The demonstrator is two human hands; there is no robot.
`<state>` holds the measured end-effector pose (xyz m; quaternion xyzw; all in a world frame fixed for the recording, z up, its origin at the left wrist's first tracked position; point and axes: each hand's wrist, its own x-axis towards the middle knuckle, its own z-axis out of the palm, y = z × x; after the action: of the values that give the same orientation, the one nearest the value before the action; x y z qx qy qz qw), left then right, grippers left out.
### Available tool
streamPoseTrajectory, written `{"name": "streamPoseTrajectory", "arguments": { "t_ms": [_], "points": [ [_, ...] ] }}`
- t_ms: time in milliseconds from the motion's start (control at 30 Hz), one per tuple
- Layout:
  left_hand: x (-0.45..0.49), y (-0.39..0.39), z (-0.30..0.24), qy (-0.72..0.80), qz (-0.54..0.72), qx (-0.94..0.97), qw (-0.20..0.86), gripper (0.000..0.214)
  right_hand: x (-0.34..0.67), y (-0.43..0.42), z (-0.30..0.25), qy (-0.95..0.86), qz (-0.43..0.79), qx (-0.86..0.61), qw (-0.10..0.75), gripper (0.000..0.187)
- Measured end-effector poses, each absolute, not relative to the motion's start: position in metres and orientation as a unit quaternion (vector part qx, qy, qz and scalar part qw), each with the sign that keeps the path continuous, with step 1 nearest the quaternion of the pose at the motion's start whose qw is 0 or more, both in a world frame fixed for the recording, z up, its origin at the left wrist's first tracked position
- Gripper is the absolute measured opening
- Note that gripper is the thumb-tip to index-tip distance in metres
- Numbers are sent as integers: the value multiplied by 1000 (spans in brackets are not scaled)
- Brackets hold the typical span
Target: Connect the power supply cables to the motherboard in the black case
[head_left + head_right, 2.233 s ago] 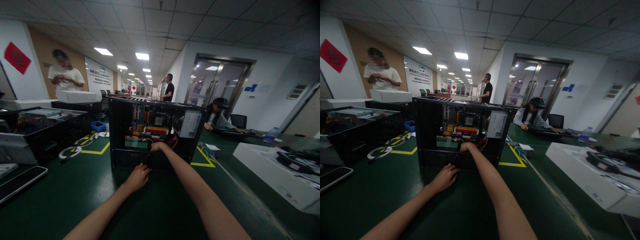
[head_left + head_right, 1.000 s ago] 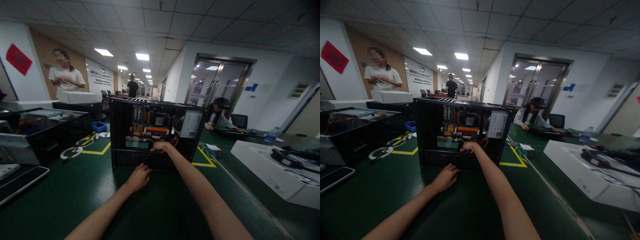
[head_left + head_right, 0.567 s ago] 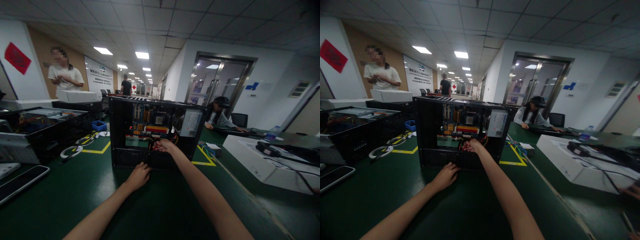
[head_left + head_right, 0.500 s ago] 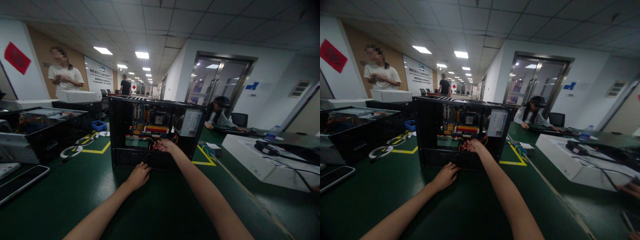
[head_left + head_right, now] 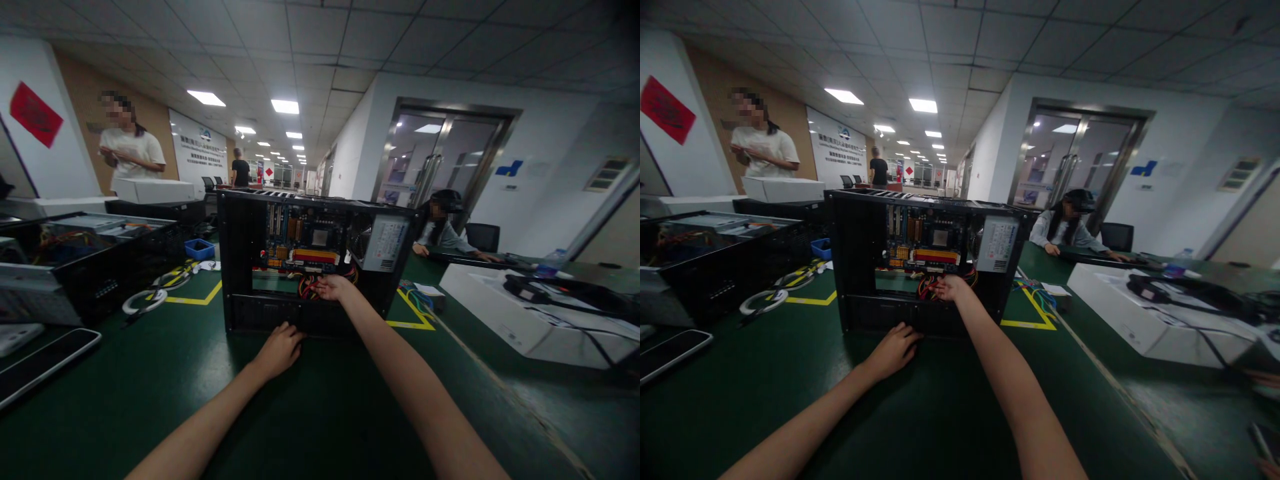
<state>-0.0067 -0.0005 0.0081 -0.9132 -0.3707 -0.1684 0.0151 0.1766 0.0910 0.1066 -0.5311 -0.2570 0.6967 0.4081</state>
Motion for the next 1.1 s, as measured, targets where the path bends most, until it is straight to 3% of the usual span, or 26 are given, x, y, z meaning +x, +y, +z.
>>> {"name": "streamPoseTrajectory", "arguments": {
  "t_ms": [1100],
  "points": [
    [-7, -3, 10, -371, -165, -914, 10, 30, 170, 98, 107, -242, 658, -562, 439, 20]
  ]
}}
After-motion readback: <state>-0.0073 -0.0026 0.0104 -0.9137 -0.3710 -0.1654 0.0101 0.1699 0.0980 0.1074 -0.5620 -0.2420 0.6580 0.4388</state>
